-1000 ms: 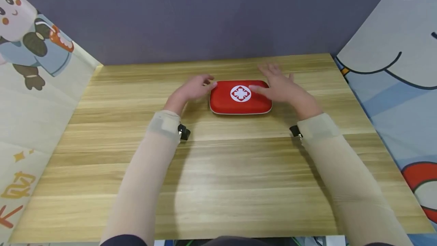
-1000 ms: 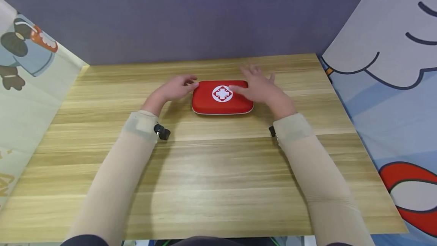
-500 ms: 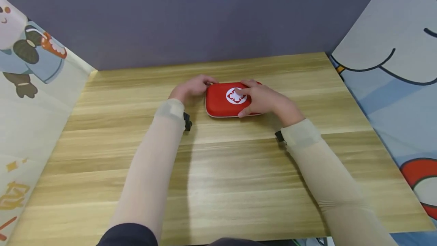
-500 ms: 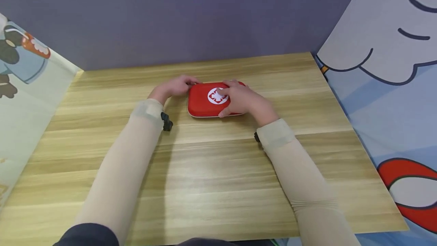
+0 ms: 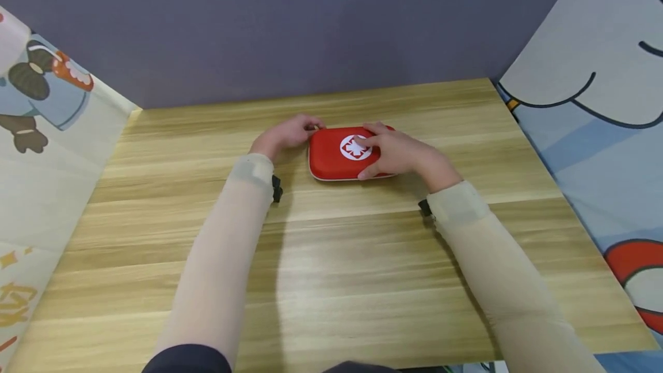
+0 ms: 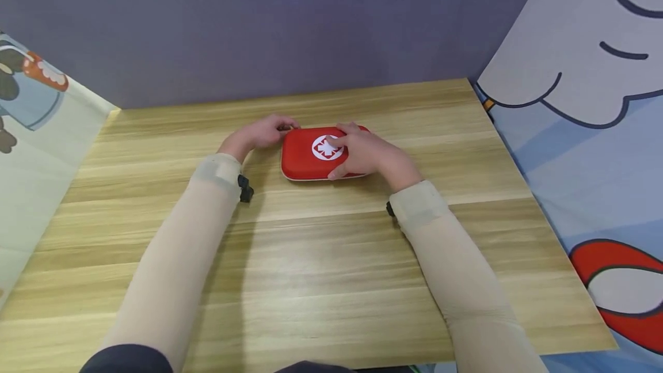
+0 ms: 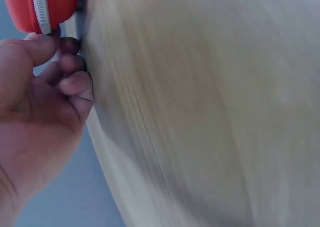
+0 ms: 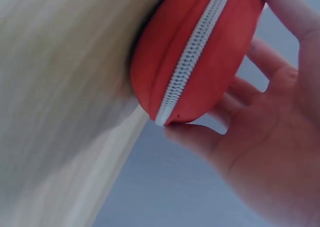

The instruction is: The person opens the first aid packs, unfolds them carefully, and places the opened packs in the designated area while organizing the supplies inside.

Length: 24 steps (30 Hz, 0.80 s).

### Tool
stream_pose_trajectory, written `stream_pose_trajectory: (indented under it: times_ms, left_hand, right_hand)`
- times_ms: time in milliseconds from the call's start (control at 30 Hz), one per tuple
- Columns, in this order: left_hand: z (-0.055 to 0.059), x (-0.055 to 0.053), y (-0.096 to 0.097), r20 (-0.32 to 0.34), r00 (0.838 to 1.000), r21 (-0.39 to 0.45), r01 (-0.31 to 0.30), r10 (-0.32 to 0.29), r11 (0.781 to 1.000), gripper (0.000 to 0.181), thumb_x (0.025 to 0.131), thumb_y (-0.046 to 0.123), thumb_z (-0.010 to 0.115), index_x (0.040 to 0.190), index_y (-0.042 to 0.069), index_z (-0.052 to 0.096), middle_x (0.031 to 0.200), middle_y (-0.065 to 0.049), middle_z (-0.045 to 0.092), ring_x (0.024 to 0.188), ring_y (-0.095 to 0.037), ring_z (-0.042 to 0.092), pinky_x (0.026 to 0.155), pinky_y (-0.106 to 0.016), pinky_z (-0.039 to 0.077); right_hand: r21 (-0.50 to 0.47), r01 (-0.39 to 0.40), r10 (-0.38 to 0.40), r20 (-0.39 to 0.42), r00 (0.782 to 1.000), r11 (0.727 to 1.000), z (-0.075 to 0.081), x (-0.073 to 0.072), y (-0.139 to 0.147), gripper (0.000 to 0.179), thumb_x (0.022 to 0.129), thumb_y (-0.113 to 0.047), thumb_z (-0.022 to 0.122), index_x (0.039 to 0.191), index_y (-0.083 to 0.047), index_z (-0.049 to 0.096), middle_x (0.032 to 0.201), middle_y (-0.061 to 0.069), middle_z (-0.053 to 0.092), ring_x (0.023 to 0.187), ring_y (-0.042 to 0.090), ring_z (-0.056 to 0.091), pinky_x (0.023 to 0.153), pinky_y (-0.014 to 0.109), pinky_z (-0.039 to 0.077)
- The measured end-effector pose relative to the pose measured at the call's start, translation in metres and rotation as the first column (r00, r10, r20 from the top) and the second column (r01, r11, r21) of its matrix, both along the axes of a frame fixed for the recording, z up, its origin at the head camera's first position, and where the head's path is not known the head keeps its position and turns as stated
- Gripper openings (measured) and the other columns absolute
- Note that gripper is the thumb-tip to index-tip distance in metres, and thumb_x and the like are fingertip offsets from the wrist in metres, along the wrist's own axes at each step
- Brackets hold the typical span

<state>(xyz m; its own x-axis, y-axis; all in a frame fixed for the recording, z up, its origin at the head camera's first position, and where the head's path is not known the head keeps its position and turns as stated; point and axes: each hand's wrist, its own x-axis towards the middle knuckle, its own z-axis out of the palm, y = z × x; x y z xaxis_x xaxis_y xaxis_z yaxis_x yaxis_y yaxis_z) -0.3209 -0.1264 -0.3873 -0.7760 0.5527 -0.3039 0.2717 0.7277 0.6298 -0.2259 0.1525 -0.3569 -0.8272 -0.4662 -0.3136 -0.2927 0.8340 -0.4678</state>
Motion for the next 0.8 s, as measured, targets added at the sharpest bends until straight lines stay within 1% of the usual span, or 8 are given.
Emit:
stream_pose_trajectory:
  times_ms: [67,267,400,567,700,733,767,800]
  left_hand:
    - [-0.002,0.001,-0.004,-0.028,1.000,-0.005,0.003,-0.003,1.000,0.036,0.112,0.009,0.043,0.143,0.004,0.062,0.144,-0.018,0.061,0.137,-0.033,0.053,0.123,-0.047,0.039]
    - [-0.001,0.008,-0.010,-0.106,0.994,-0.046,0.008,-0.013,0.999,0.025,0.112,0.011,0.045,0.125,0.002,0.064,0.114,-0.016,0.062,0.109,-0.030,0.055,0.102,-0.045,0.047]
    - [-0.001,0.014,-0.009,-0.163,0.986,-0.107,0.009,-0.027,0.994,0.022,0.112,0.014,0.045,0.115,0.005,0.064,0.105,-0.013,0.062,0.104,-0.028,0.056,0.099,-0.044,0.048]
    - [0.001,0.025,-0.012,-0.208,0.978,-0.175,-0.019,-0.018,0.984,0.018,0.112,0.017,0.046,0.107,0.006,0.060,0.100,-0.014,0.060,0.099,-0.030,0.056,0.092,-0.044,0.048]
    - [0.000,0.036,-0.018,-0.242,0.970,-0.217,-0.023,-0.031,0.976,0.017,0.110,0.016,0.051,0.107,0.004,0.063,0.103,-0.014,0.065,0.099,-0.031,0.059,0.094,-0.046,0.050]
    - [0.000,0.040,-0.020,-0.250,0.968,-0.224,-0.022,-0.036,0.974,0.017,0.110,0.016,0.052,0.107,0.005,0.064,0.103,-0.014,0.066,0.101,-0.032,0.059,0.096,-0.047,0.050]
    - [0.000,0.044,-0.022,-0.260,0.965,-0.226,-0.018,-0.042,0.974,0.017,0.109,0.015,0.054,0.107,0.004,0.066,0.103,-0.014,0.068,0.101,-0.032,0.060,0.103,-0.048,0.050]
    - [-0.001,0.048,-0.024,-0.271,0.961,-0.226,-0.014,-0.049,0.974,0.017,0.109,0.015,0.055,0.107,0.005,0.068,0.103,-0.013,0.069,0.101,-0.031,0.062,0.104,-0.049,0.050]
  right_hand:
    - [0.010,0.001,-0.001,0.006,1.000,1.000,0.001,-0.001,-0.002,0.091,0.086,-0.048,0.087,0.162,-0.021,0.046,0.180,0.006,0.014,0.167,0.039,0.008,0.127,0.061,0.033]
    - [0.047,0.017,-0.017,0.015,1.000,0.999,0.004,-0.002,-0.005,0.091,0.086,-0.047,0.086,0.163,-0.023,0.045,0.180,0.005,0.015,0.166,0.039,0.011,0.128,0.060,0.033]
    - [0.100,0.029,-0.032,0.020,0.999,0.995,0.007,-0.001,-0.007,0.089,0.088,-0.048,0.084,0.163,-0.025,0.043,0.181,0.004,0.013,0.167,0.039,0.008,0.129,0.062,0.030]
    - [0.189,0.039,-0.040,0.001,0.999,0.981,0.015,-0.001,-0.015,0.086,0.088,-0.048,0.082,0.163,-0.027,0.045,0.181,0.008,0.014,0.167,0.041,0.009,0.128,0.065,0.030]
    - [0.247,0.047,-0.044,-0.020,0.999,0.968,0.018,0.000,-0.020,0.084,0.088,-0.050,0.081,0.161,-0.028,0.047,0.180,0.009,0.017,0.166,0.041,0.015,0.125,0.064,0.035]
    - [0.257,0.050,-0.045,-0.026,0.999,0.965,0.018,0.000,-0.021,0.083,0.088,-0.051,0.080,0.161,-0.028,0.047,0.180,0.010,0.018,0.166,0.041,0.016,0.123,0.064,0.037]
    - [0.267,0.051,-0.044,-0.034,0.998,0.962,0.018,0.001,-0.022,0.083,0.088,-0.052,0.079,0.161,-0.028,0.047,0.179,0.011,0.019,0.165,0.041,0.019,0.122,0.064,0.038]
    - [0.276,0.054,-0.045,-0.041,0.998,0.960,0.019,0.001,-0.023,0.084,0.088,-0.052,0.079,0.162,-0.028,0.047,0.179,0.013,0.020,0.164,0.041,0.022,0.121,0.064,0.040]
